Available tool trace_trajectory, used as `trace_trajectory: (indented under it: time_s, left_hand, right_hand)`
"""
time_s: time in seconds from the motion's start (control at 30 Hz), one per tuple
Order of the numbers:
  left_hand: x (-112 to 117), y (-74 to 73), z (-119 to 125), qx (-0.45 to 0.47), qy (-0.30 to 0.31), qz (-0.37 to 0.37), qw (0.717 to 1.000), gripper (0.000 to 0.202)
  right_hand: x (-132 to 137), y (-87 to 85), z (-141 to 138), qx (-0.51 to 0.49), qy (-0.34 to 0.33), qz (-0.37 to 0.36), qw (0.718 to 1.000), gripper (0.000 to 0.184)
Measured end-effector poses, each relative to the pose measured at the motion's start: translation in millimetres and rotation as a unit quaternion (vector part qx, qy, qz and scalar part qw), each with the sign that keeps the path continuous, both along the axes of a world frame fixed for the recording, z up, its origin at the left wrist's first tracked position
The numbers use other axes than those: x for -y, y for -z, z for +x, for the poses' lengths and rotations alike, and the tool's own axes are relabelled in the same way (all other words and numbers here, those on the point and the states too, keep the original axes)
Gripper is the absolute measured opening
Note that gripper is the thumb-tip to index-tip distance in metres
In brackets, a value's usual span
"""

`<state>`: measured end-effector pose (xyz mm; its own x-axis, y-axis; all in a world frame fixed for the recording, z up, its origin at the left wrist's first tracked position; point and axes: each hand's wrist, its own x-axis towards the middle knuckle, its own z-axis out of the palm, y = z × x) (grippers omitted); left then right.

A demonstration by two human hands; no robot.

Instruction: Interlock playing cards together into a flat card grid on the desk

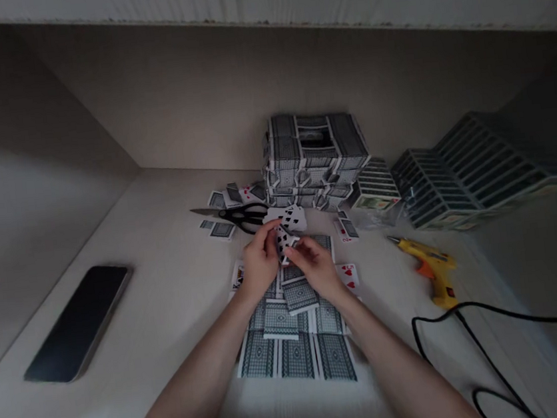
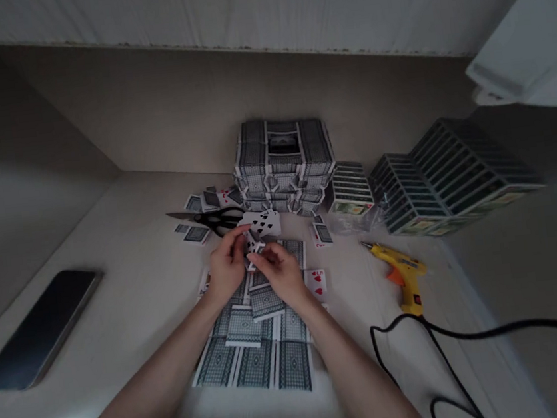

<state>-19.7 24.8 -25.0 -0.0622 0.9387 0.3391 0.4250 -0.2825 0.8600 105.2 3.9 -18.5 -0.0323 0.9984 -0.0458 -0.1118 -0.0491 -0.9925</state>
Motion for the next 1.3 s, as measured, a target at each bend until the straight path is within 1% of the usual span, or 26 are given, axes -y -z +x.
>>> trace_trajectory:
  time_s: [0.07,0.13,0.27,0.33,0.43,0.5,0.6,0.73,0.8,0.93,1.07,1.17,1.3]
  left_hand:
    - [0.6,-0.4,1.3,0.005,0.022,-0.002,1.0,0.027]
    - [0.3,-0.9,2.5,0.003,0.042,0.004,0.999,0.024]
    - [-1.2,-4.0,3.1,-0.013,0.049,0.054,0.997,0.017]
    - [-1.0,-6.3,2.6,-0.008,0.064,0.075,0.995,0.017]
    - [1.2,-9.0,1.8,0.005,0.086,0.094,0.992,0.018]
    - [3.0,-8.7,1.5,0.008,0.073,0.098,0.992,0.018]
    - [3.6,-3.6,1.4,0.013,0.021,0.081,0.996,0.019]
    - [-0.8,6.9,1.4,0.076,-0.062,0.027,0.995,0.02]
    - [-3.3,8.9,1.6,0.104,-0.08,0.011,0.991,0.019]
    - [-4.3,3.5,2.8,0.14,-0.07,0.01,0.988,0.014]
    - [-3.6,-2.4,3.4,0.15,-0.059,-0.005,0.987,0.012]
    - [-4.8,-1.6,3.4,0.155,-0.056,-0.015,0.986,0.014]
    - [-4.4,1.0,3.4,0.143,-0.046,-0.017,0.988,0.016]
  right_hand:
    - [-1.0,0.7,2.1,0.003,0.01,0.028,1.0,0.027]
    - [-1.6,2.2,4.3,-0.012,-0.003,0.033,0.999,0.027]
    - [-2.0,7.4,7.4,-0.06,-0.031,0.007,0.998,0.029]
    - [-1.7,9.3,8.2,-0.085,-0.035,-0.007,0.996,0.029]
    - [-1.5,7.7,9.0,-0.146,-0.065,-0.047,0.986,0.027]
    - [-1.8,3.9,9.0,-0.191,-0.084,-0.083,0.974,0.027]
    - [-2.9,-2.9,8.1,-0.237,-0.087,-0.116,0.961,0.028]
    - [-4.1,-5.9,6.9,-0.268,-0.094,-0.117,0.952,0.033]
    - [-4.2,-4.6,7.5,-0.274,-0.097,-0.119,0.949,0.036]
    - [-3.4,-3.7,11.2,-0.291,-0.096,-0.143,0.941,0.046]
    - [-3.2,-8.2,16.2,-0.305,-0.109,-0.165,0.932,0.053]
    - [-5.0,-10.7,20.4,-0.33,-0.076,-0.154,0.928,0.052]
    - [-8.8,-10.1,25.3,-0.364,-0.015,-0.114,0.924,0.045]
